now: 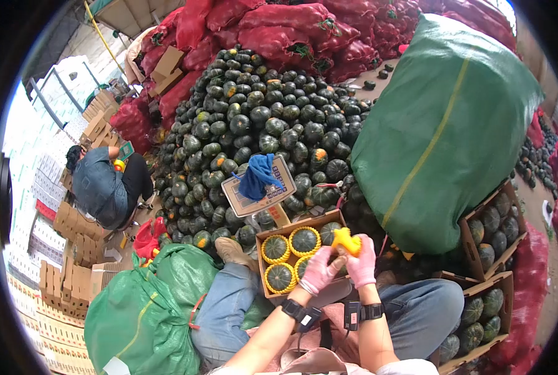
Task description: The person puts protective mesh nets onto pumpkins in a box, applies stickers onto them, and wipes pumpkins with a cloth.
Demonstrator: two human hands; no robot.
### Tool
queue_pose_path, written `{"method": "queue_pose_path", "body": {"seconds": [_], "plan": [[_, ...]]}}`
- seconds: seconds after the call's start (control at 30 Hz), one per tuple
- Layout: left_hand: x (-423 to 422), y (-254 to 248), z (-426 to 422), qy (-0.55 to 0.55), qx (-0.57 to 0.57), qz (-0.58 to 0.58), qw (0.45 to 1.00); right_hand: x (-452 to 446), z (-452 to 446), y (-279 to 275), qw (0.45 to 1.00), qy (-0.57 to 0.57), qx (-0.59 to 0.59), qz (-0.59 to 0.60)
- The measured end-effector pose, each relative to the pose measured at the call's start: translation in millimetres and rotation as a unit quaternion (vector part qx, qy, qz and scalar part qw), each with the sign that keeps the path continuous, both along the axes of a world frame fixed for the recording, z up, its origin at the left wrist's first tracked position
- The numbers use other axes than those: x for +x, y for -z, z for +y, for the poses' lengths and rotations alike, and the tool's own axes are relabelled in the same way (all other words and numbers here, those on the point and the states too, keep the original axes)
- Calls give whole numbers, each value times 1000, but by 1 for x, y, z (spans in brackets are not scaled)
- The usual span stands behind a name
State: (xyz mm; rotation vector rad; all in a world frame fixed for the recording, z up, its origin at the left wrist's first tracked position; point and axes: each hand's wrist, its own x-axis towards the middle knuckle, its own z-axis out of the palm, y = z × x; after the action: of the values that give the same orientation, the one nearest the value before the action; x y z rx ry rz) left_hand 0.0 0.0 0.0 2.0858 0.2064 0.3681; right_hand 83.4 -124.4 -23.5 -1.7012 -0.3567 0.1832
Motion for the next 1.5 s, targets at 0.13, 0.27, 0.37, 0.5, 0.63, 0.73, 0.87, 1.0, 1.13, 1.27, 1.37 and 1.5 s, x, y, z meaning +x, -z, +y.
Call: {"method": "queue_pose_path", "body": {"seconds": [0.13,0.27,0.37,0.5,0.63,0.73,0.87,1.0,1.13,1.27,1.37,1.5], "plan": [[-21,-22,13,21,-110,14,994,-20,-5,-51,973,-176,138,58],[-36,-6,29,9,-278,20,960,-34,11,-70,958,-167,-34,-229],[-43,9,35,-22,-311,22,950,-35,6,-64,981,-172,88,-17],[-57,5,35,-175,-205,2,963,-6,-19,-47,908,89,-201,-357],[-65,-1,38,-221,-64,-32,973,-10,-30,-46,789,158,-522,-283],[-56,-15,29,-216,13,-69,974,-28,1,-50,972,-58,-160,-165],[-51,-13,11,-207,-30,-66,976,-52,39,-63,965,-160,-115,-174],[-67,-25,23,-137,5,-16,990,-47,44,-59,952,-224,-115,-172],[-74,-42,41,-14,-128,14,992,-39,35,-58,947,-316,-2,-60],[-58,-35,44,-62,-21,-5,998,-39,35,-54,975,-209,-51,-62],[-53,-33,29,-97,55,-90,990,-49,48,-58,981,-80,-81,-157],[-64,-25,32,-122,88,-46,988,-60,52,-60,978,-71,-44,-193]]}}
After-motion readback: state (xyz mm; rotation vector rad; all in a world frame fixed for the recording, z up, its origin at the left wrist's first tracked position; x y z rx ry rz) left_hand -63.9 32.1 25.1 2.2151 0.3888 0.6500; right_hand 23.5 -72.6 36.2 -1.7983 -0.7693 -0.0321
